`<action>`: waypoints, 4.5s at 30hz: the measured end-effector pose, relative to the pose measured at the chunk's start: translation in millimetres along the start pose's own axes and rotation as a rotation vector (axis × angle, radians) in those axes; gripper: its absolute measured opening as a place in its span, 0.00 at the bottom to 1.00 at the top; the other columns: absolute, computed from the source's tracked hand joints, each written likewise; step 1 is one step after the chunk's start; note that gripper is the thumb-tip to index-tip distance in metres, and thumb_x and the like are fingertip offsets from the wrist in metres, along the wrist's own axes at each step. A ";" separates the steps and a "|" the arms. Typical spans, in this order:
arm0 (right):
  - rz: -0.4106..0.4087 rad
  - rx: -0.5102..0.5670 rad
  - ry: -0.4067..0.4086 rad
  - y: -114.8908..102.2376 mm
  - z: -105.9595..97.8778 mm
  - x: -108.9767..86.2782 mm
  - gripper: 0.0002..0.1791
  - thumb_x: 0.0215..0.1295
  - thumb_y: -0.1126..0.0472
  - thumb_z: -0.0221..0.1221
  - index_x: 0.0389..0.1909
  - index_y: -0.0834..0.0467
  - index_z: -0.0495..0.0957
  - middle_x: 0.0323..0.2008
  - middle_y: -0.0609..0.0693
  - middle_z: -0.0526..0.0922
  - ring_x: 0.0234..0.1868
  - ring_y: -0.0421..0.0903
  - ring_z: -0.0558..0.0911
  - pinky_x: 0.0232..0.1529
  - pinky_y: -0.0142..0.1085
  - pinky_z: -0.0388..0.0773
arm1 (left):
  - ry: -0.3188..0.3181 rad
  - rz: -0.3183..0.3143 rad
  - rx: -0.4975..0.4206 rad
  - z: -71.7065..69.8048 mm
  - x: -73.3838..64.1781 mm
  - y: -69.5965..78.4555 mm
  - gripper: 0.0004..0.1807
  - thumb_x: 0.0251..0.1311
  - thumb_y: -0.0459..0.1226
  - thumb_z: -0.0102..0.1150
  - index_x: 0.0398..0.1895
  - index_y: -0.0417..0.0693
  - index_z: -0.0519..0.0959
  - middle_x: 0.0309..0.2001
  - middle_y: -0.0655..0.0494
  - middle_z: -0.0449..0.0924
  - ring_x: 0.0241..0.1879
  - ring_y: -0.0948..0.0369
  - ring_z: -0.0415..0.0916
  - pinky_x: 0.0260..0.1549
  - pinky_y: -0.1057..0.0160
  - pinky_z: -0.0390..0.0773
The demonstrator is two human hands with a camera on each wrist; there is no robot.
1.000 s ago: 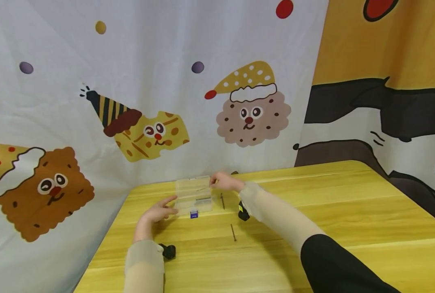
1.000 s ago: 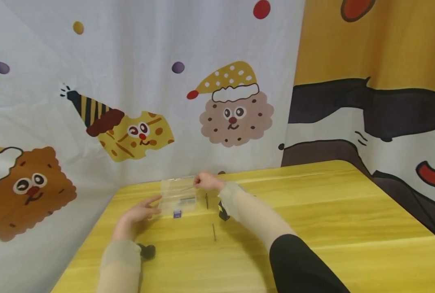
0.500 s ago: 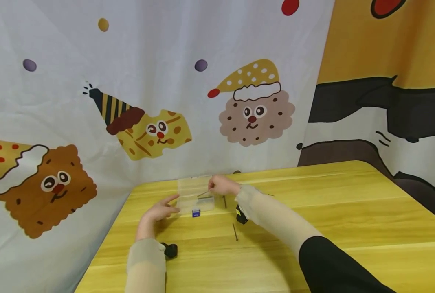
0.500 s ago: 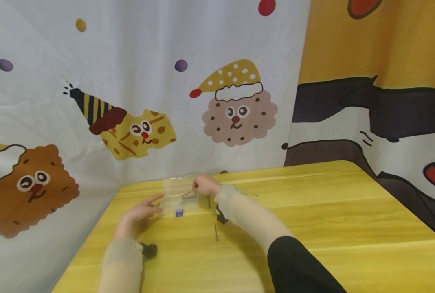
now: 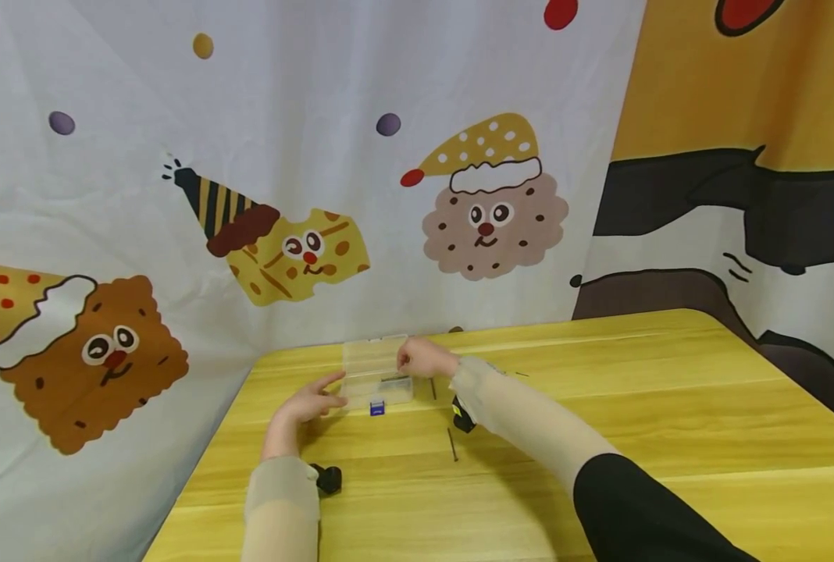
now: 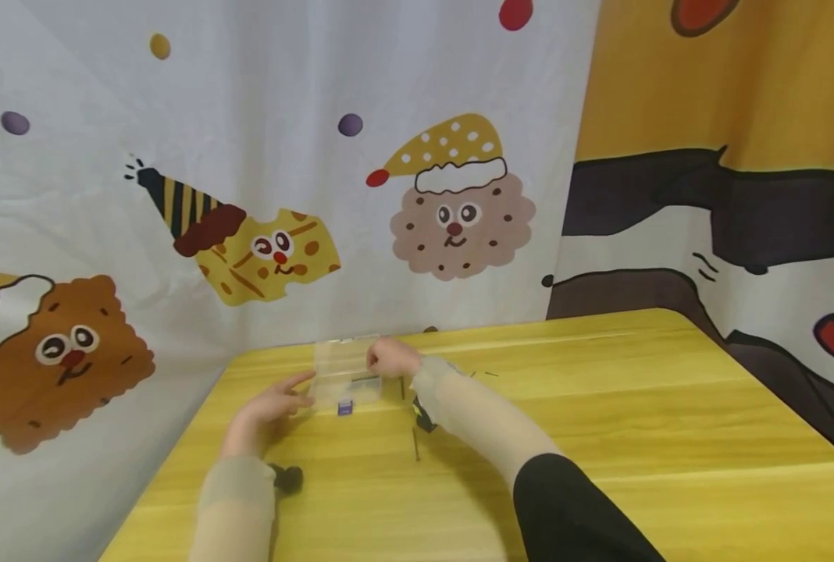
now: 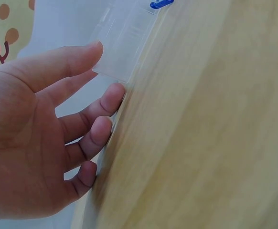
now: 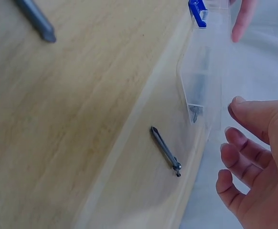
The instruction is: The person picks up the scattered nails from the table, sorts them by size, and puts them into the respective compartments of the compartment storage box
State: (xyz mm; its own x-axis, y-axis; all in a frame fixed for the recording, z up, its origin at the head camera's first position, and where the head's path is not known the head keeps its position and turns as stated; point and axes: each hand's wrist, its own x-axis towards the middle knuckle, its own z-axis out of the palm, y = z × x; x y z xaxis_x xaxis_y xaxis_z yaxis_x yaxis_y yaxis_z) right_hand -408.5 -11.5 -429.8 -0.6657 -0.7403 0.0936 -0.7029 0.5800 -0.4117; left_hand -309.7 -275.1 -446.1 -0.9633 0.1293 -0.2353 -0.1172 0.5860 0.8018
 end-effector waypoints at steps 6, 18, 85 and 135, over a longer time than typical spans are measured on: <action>0.020 0.063 0.007 4.2 -4.7 -9.8 0.06 0.68 0.65 0.58 0.39 0.59 0.84 0.38 0.47 0.83 0.41 0.42 0.80 0.46 0.36 0.77 | -0.012 0.005 -0.011 0.1 1.5 0.0 0.37 0.64 0.41 0.59 0.75 0.53 0.57 0.68 0.31 0.59 0.57 0.35 0.69 0.58 0.36 0.62; -0.079 0.073 -0.007 13.8 -18.4 -51.5 0.07 0.65 0.69 0.59 0.39 0.62 0.84 0.37 0.47 0.82 0.40 0.44 0.79 0.44 0.36 0.76 | -0.027 0.020 -0.002 0.4 -2.1 0.5 0.37 0.66 0.40 0.58 0.76 0.51 0.56 0.69 0.30 0.57 0.57 0.33 0.67 0.58 0.36 0.63; -0.072 0.130 -0.257 5.6 -3.4 -126.5 0.07 0.54 0.69 0.67 0.26 0.53 0.82 0.32 0.42 0.75 0.34 0.35 0.74 0.39 0.28 0.75 | -0.039 0.023 0.017 -2.8 2.2 -1.1 0.38 0.66 0.42 0.59 0.76 0.49 0.55 0.68 0.28 0.57 0.58 0.32 0.67 0.57 0.36 0.64; -0.032 0.327 -0.048 29.4 -31.0 -99.5 0.04 0.62 0.65 0.63 0.34 0.58 0.86 0.29 0.42 0.84 0.30 0.41 0.81 0.34 0.32 0.79 | -0.020 0.005 -0.012 0.8 0.6 -1.2 0.37 0.65 0.40 0.59 0.75 0.50 0.57 0.67 0.28 0.58 0.57 0.32 0.67 0.57 0.34 0.62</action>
State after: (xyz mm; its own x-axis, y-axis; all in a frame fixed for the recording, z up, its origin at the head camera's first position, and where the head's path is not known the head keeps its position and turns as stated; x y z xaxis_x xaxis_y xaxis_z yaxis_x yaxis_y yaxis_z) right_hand -370.7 89.8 -423.1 -0.6266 -0.7760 0.0720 -0.6006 0.4220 -0.6791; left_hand -310.0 -275.0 -447.7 -0.9587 0.1488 -0.2423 -0.1152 0.5756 0.8096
